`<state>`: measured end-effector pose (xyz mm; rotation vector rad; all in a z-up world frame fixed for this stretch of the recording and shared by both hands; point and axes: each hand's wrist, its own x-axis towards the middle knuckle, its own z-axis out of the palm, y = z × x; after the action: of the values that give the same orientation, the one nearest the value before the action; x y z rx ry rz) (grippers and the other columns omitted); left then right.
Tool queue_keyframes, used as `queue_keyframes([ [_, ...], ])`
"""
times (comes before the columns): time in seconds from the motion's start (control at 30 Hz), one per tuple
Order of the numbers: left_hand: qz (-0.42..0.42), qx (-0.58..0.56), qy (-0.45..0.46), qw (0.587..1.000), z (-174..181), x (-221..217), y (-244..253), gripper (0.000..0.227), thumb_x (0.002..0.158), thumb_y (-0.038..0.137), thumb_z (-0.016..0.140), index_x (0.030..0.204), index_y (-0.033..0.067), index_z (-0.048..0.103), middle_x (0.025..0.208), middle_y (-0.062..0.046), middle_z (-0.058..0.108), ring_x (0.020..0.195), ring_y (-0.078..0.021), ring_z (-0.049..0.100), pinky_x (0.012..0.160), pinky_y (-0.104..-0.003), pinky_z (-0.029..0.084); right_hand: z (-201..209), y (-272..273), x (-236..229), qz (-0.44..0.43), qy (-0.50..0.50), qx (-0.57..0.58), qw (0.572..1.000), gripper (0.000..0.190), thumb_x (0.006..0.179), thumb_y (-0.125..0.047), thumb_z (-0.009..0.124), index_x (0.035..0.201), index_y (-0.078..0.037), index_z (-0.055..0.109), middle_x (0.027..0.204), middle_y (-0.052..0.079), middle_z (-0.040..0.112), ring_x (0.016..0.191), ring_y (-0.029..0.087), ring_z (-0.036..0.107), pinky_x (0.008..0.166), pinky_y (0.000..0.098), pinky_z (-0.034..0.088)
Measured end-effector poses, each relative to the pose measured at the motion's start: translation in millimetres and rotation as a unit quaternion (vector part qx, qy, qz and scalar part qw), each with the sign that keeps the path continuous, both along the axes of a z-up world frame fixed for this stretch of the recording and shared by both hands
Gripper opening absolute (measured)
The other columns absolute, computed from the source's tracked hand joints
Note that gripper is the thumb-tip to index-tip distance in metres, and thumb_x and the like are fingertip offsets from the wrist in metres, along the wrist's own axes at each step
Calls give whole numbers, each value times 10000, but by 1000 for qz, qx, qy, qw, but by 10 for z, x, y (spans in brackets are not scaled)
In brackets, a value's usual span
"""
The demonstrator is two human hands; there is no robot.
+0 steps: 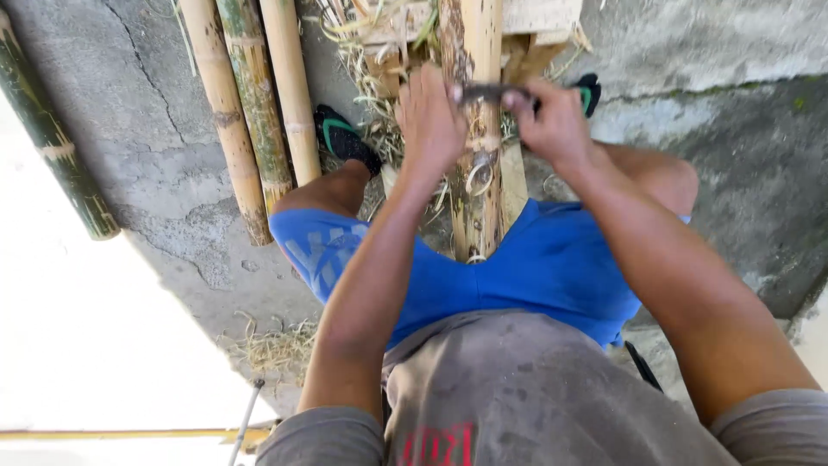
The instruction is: Strip bark and nodes from bamboo poles using a handheld curved knife.
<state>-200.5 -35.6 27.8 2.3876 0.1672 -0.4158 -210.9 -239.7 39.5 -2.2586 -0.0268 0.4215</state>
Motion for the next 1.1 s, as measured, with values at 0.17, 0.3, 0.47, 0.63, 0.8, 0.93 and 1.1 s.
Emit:
queue_keyframes([
  [0.17, 11, -21, 79, 997, 414, -1105, -5, 124, 944, 101, 549, 1040, 26, 525, 1049, -203, 510, 965, -377, 499, 822, -508, 349, 235, -7, -1250, -13, 37, -11, 999, 290, 1013, -291, 701, 897, -27, 671, 654, 195, 576, 527, 328, 581, 546, 418, 462],
  [0.3, -9, -66, -27, 997, 272, -1336, 36, 142, 919, 111, 620, 1024, 66, 536, 1039, -175, 519, 970, -368, 501, 830, -482, 360, 282, 4, -1247, -31, 46, 16, 998, 271, 1001, -279, 716, 884, -41, 660, 649, 185, 580, 541, 332, 604, 542, 416, 473],
  [0.47, -13, -81, -82, 993, 96, -517, 147, 100, 954, 122, 633, 980, 95, 541, 997, -136, 514, 910, -321, 495, 793, -458, 362, 157, 59, -579, -18, -66, -7, 998, 336, 1042, -305, 716, 881, -20, 640, 650, 203, 569, 552, 378, 580, 544, 446, 448],
  [0.63, 14, -79, -94, 992, -4, -467, 184, 105, 949, 139, 650, 993, 112, 558, 999, -82, 562, 952, -297, 532, 820, -463, 365, 260, 177, -468, -31, 23, -47, 998, 424, 1067, -413, 706, 891, -32, 648, 582, 203, 558, 538, 404, 592, 542, 473, 446],
  [0.8, 35, -53, -53, 997, 100, -588, 86, 134, 935, 142, 649, 1005, 104, 541, 1018, -101, 550, 968, -320, 520, 819, -475, 353, 397, 158, -585, -46, 46, -93, 994, 368, 1033, -422, 707, 947, -64, 689, 580, 234, 562, 617, 464, 613, 562, 520, 465],
  [0.93, 51, -87, -6, 995, -197, -377, 161, 129, 909, 136, 667, 967, 108, 555, 1010, -101, 560, 957, -308, 529, 814, -466, 361, 323, 156, -273, -9, 39, -84, 996, 355, 1016, -417, 716, 931, -73, 701, 620, 197, 627, 632, 453, 635, 563, 516, 486],
  [1.1, 7, -95, 22, 995, -24, -1054, 182, 75, 948, 86, 601, 965, 104, 529, 978, -123, 517, 936, -309, 500, 833, -460, 361, 268, 149, -1052, -22, -2, -74, 997, 369, 1022, -374, 705, 861, -45, 660, 621, 217, 575, 585, 406, 630, 570, 482, 495],
])
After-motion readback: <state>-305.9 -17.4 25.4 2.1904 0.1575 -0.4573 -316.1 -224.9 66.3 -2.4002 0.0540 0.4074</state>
